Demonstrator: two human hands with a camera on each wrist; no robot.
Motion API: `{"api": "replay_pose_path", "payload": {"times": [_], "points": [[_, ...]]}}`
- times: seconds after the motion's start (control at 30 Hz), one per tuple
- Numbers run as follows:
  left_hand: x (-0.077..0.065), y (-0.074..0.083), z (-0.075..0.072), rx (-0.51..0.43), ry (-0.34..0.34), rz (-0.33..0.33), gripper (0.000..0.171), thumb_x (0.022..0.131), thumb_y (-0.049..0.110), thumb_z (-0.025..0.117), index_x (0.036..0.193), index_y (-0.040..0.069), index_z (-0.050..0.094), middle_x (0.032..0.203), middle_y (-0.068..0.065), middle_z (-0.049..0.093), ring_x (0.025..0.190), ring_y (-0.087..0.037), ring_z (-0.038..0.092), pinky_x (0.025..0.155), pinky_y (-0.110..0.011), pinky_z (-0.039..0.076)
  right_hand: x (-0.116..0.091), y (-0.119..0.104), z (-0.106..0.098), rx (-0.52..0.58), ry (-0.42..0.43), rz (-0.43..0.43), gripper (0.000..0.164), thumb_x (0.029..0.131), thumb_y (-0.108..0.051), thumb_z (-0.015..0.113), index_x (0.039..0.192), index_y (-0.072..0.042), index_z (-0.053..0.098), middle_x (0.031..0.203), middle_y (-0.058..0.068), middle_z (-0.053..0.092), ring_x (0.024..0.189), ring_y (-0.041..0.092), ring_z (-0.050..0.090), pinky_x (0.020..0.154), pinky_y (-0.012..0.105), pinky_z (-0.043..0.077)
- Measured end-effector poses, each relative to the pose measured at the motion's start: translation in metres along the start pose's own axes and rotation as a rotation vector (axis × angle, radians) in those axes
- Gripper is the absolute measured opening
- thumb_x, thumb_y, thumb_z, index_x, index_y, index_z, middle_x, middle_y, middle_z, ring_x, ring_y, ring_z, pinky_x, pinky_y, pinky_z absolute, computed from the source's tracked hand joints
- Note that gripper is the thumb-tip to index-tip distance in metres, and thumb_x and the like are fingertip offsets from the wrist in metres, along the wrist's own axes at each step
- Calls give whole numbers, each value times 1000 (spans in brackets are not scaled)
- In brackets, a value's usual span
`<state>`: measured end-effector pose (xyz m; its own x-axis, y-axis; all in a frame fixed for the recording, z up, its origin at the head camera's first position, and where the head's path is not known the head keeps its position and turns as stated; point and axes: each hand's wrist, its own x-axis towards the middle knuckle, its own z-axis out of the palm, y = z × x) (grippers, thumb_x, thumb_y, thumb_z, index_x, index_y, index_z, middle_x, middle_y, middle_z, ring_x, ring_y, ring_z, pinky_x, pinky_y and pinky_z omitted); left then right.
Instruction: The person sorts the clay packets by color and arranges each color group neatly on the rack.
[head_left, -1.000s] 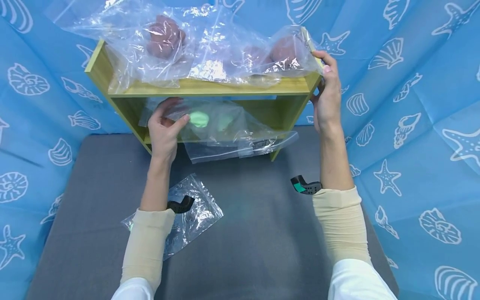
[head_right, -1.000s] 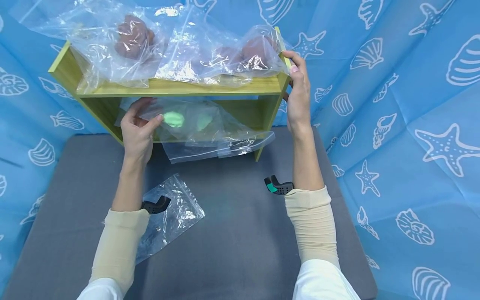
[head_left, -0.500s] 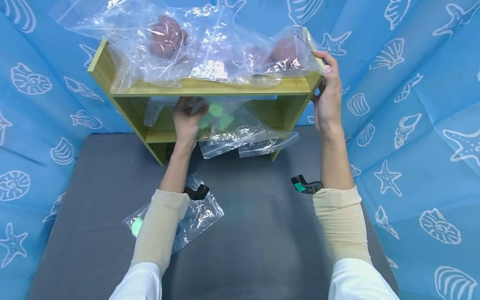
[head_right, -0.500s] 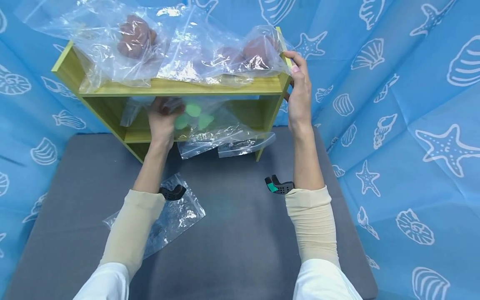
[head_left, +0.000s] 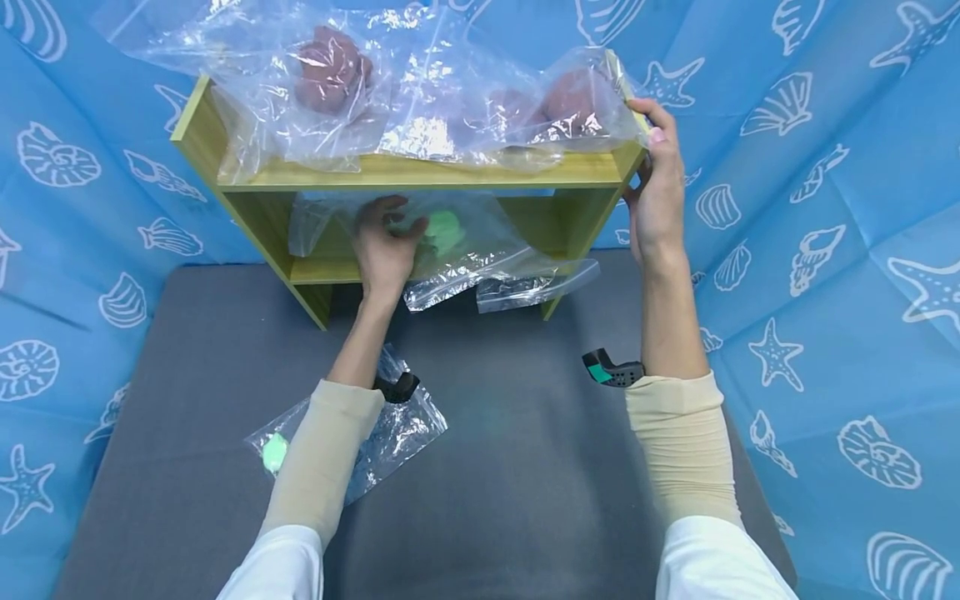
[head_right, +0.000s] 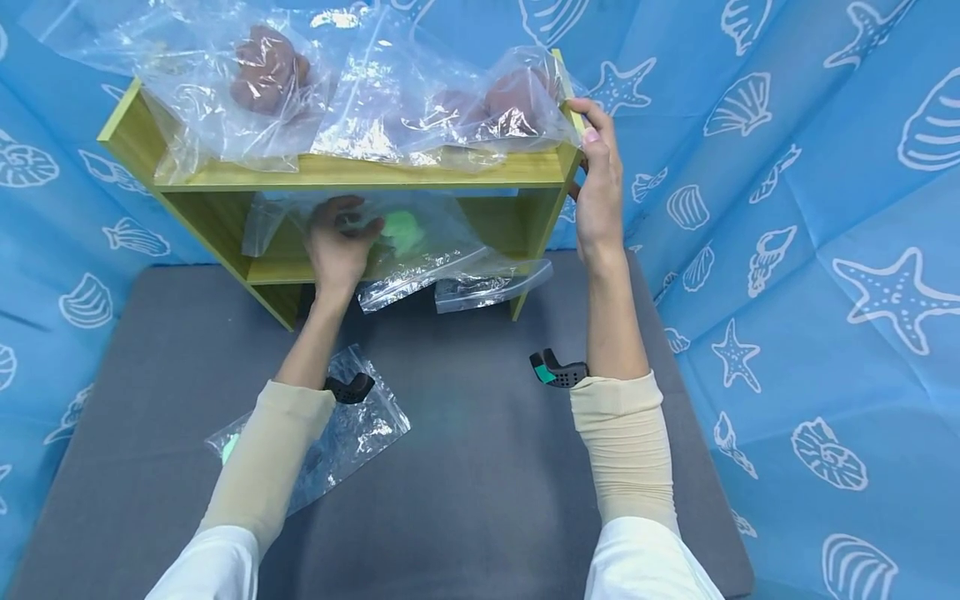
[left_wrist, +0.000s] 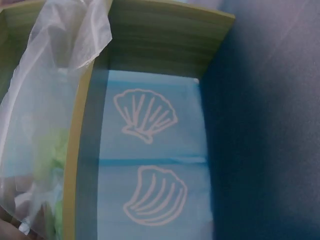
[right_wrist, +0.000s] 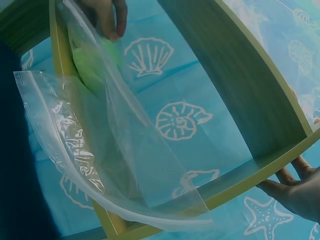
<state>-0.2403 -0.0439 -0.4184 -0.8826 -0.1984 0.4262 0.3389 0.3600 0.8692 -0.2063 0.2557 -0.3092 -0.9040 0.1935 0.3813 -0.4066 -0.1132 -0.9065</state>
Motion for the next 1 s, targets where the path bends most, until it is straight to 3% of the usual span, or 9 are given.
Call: {"api": "replay_pose_path", "payload": {"times": [0.07, 0.2, 0.4, 0.6, 0.8, 1.0], "points": [[-1, 2, -1, 106, 20, 34, 35, 81, 15, 83, 111, 2, 71, 112, -14, 67, 87, -26, 69, 75, -32, 56, 0, 0, 0, 4, -5, 0, 40, 101, -28, 35, 134, -23, 57, 122, 11, 54, 100, 24, 53, 74, 38, 44], [-4, 5, -8, 179, 19, 17, 33, 82, 18, 80, 111, 4, 72, 109, -14, 70, 80, -27, 70, 79, -38, 54, -2, 1, -1, 2, -15, 9, 39, 101, -28, 36, 134, -23, 57, 123, 11, 53, 101, 24, 53, 75, 38, 44], [-9, 14, -27, 185, -45, -119, 30, 84, 19, 75, 113, 9, 74, 92, -12, 75, 76, -25, 72, 78, -39, 53, -3, 2, -3, 5, -25, 18, 39, 101, -28, 36, 135, -23, 56, 127, 10, 52, 106, 24, 52, 79, 40, 43], [-16, 26, -44, 227, -129, -236, 37, 90, 31, 69, 125, 21, 70, 99, -7, 76, 83, -20, 74, 86, -38, 51, -1, 1, -3, 10, -28, 5, 40, 101, -28, 36, 136, -22, 56, 125, 11, 53, 105, 24, 52, 79, 40, 44], [-27, 31, -62, 182, -170, -237, 36, 95, 29, 65, 130, 21, 67, 119, -3, 70, 78, -20, 74, 66, -29, 51, 0, 0, -2, 23, -25, 4, 40, 101, -27, 37, 136, -21, 56, 123, 11, 54, 102, 23, 53, 76, 38, 44], [-43, 29, -78, 150, -171, -219, 30, 97, 22, 65, 126, 16, 68, 124, -1, 68, 97, -21, 71, 79, -36, 55, -1, -1, -2, 36, -17, 13, 38, 102, -26, 37, 134, -21, 57, 118, 12, 55, 95, 22, 53, 70, 35, 44]]}}
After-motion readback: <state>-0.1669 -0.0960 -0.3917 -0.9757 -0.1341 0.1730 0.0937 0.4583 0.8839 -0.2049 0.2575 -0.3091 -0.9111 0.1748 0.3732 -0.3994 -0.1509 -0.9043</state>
